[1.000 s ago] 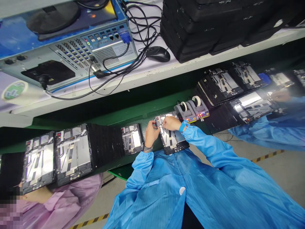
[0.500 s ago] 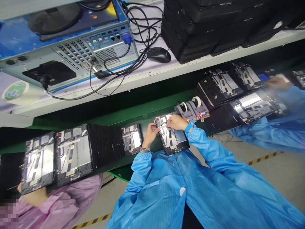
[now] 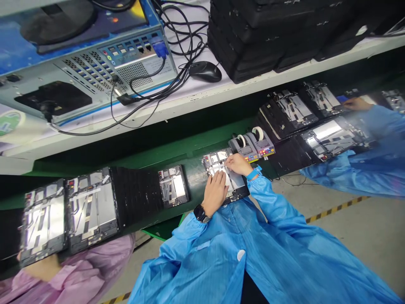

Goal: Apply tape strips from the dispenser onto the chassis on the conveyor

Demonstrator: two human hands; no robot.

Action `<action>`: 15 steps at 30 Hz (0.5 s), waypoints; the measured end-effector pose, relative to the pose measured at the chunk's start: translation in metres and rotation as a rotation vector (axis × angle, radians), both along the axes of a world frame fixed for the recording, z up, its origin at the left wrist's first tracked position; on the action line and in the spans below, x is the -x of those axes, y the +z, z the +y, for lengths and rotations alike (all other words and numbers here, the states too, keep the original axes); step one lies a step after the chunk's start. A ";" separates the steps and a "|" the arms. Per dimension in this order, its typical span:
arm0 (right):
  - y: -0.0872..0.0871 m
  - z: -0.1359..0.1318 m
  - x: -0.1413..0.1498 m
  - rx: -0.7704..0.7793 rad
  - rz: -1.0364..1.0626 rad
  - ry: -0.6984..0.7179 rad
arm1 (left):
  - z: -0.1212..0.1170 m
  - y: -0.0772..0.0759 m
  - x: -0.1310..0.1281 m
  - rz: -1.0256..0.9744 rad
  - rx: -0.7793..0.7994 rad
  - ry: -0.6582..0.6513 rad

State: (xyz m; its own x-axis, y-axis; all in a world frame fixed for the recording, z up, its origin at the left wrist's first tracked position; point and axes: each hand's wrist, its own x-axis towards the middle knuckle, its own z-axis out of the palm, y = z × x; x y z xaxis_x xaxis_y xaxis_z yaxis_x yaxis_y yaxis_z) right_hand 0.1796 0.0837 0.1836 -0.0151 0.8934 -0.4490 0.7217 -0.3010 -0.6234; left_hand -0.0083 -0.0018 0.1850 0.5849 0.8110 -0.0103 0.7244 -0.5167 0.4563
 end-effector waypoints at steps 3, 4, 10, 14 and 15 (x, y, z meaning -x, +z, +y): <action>0.006 -0.002 0.002 -0.022 -0.037 -0.001 | 0.000 -0.004 -0.005 0.078 -0.034 0.010; 0.008 -0.002 0.003 -0.028 -0.049 -0.001 | 0.000 -0.005 -0.006 0.090 -0.044 0.013; 0.011 -0.002 0.007 -0.042 -0.104 0.023 | -0.002 -0.008 -0.013 0.095 -0.066 0.040; 0.009 -0.001 0.007 -0.050 -0.128 0.026 | -0.003 -0.008 -0.013 0.107 -0.061 0.039; 0.009 0.000 0.007 -0.050 -0.134 0.028 | -0.003 -0.008 -0.013 0.109 -0.061 0.035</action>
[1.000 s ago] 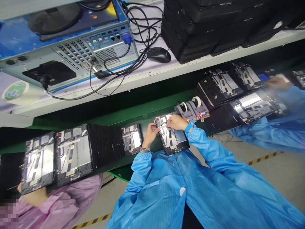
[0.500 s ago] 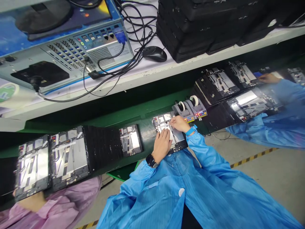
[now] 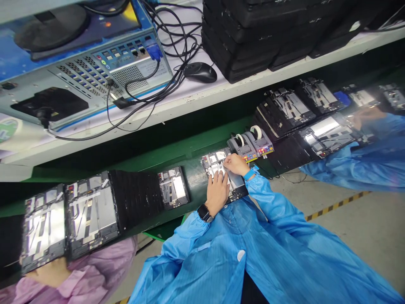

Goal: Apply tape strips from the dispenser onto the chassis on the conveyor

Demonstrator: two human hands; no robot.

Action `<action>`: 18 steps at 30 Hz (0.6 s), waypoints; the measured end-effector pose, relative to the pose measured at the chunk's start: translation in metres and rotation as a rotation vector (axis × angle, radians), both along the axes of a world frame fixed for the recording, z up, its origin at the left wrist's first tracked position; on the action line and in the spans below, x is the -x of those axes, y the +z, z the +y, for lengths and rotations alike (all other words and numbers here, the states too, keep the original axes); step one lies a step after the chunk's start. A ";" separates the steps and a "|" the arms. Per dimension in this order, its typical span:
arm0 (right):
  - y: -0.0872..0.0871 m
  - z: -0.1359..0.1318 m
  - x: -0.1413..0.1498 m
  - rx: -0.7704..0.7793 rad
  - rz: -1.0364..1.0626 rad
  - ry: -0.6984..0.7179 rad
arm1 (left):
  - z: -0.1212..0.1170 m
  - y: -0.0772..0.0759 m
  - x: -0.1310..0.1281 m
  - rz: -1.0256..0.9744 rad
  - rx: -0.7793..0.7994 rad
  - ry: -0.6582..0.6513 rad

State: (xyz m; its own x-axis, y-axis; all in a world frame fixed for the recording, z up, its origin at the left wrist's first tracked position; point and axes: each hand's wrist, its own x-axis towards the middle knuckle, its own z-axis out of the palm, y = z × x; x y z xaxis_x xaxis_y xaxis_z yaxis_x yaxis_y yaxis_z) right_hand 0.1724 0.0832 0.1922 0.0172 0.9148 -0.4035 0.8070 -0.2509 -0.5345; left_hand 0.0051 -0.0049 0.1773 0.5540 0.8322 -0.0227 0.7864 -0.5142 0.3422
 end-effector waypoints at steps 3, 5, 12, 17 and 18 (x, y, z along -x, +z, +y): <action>-0.001 0.000 0.000 -0.002 -0.020 0.009 | -0.001 0.001 0.000 -0.006 0.005 0.000; -0.001 0.000 0.001 -0.007 -0.043 0.017 | -0.002 0.000 -0.001 -0.005 0.003 0.009; -0.002 -0.001 0.004 0.013 -0.102 0.028 | -0.004 -0.004 -0.002 -0.001 -0.009 0.016; -0.004 -0.001 0.003 -0.003 -0.094 0.037 | -0.004 -0.003 -0.002 -0.008 0.010 0.019; -0.005 -0.002 0.003 -0.009 -0.093 0.038 | -0.004 -0.003 -0.002 -0.008 0.015 0.017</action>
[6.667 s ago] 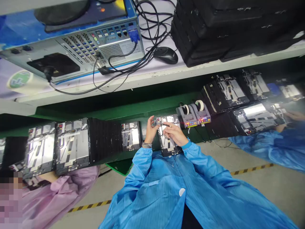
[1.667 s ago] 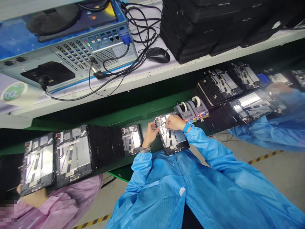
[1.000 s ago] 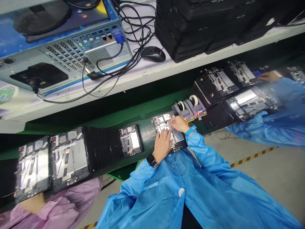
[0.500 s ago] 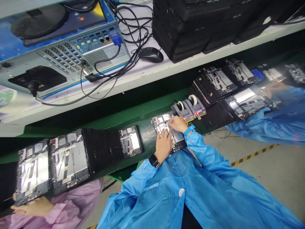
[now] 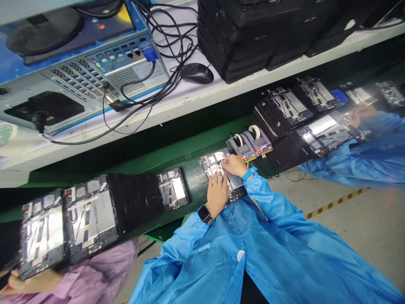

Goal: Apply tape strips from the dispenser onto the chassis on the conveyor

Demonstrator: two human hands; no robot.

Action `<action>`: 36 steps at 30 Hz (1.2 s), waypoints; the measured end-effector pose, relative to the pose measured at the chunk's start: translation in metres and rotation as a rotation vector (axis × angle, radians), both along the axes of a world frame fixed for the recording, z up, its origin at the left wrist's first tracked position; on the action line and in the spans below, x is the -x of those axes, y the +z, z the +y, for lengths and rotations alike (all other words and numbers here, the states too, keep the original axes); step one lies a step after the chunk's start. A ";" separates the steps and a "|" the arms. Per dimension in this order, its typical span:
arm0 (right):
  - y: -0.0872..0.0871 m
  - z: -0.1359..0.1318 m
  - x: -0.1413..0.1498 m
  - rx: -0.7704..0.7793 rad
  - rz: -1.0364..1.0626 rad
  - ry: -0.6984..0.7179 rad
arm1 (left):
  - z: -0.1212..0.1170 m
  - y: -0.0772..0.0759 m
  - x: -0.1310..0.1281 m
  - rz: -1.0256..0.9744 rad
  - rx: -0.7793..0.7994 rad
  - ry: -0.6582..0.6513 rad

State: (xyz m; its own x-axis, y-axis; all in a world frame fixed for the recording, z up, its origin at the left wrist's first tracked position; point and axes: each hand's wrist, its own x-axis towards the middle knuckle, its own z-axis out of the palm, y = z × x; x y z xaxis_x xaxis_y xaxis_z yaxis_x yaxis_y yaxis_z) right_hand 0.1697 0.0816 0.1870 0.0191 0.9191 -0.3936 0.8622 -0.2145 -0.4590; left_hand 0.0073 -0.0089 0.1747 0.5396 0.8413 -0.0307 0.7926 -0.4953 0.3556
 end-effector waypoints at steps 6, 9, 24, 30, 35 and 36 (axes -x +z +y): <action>-0.003 0.001 0.000 -0.011 -0.004 0.004 | 0.000 0.001 0.000 0.018 0.003 -0.013; 0.000 0.001 0.002 -0.001 -0.028 0.004 | 0.001 0.002 -0.001 0.033 -0.002 -0.017; 0.025 0.000 0.014 -0.005 -0.292 0.053 | 0.001 0.006 -0.001 0.150 -0.055 -0.041; 0.022 0.002 0.031 -0.022 -0.267 0.062 | 0.002 0.007 -0.001 0.132 -0.051 -0.038; 0.001 -0.007 -0.011 -0.056 -0.266 -0.134 | 0.003 0.013 0.008 0.040 -0.050 -0.037; -0.005 -0.012 -0.023 -0.084 -0.240 -0.170 | 0.003 0.013 0.011 0.015 -0.053 -0.013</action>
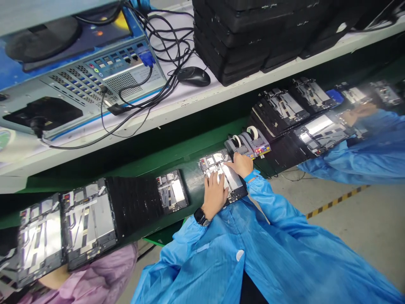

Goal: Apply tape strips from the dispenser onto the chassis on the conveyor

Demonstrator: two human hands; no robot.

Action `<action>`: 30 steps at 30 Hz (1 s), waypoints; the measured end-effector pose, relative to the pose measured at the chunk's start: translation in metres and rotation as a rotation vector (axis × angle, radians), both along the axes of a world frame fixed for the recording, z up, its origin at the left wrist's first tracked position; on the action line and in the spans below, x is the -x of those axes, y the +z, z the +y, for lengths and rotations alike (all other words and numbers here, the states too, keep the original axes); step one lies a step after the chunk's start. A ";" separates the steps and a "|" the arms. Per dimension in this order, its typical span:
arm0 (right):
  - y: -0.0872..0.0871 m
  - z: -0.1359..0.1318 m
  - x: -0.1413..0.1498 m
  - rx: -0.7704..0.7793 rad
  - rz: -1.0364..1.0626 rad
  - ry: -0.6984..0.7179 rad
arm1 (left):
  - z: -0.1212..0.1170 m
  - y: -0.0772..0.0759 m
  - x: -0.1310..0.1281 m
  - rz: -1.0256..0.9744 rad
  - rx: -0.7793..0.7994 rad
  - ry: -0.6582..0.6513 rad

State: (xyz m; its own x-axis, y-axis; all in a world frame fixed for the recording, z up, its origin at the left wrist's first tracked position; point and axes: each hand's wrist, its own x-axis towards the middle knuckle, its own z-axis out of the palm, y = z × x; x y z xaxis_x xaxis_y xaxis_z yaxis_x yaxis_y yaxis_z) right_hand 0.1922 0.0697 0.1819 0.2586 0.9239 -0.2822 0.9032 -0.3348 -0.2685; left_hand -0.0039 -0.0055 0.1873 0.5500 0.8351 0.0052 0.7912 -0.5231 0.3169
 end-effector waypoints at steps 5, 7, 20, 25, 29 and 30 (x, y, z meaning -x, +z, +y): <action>-0.035 -0.046 -0.039 -0.252 0.347 -0.144 | -0.003 -0.006 0.013 -0.118 0.024 0.171; -0.046 -0.068 -0.042 -0.309 0.549 -0.155 | -0.005 -0.008 0.015 -0.165 0.054 0.196; -0.025 -0.108 -0.005 -0.379 0.677 0.051 | -0.028 -0.015 0.029 -0.814 0.503 0.663; 0.015 -0.091 0.070 -0.323 0.791 0.339 | -0.009 -0.011 0.109 -0.927 0.280 1.001; 0.010 -0.072 0.124 -0.153 0.835 0.604 | 0.011 -0.060 0.201 -0.981 0.294 1.227; 0.005 -0.070 0.127 -0.128 0.845 0.629 | 0.016 -0.074 0.218 -0.948 0.254 1.264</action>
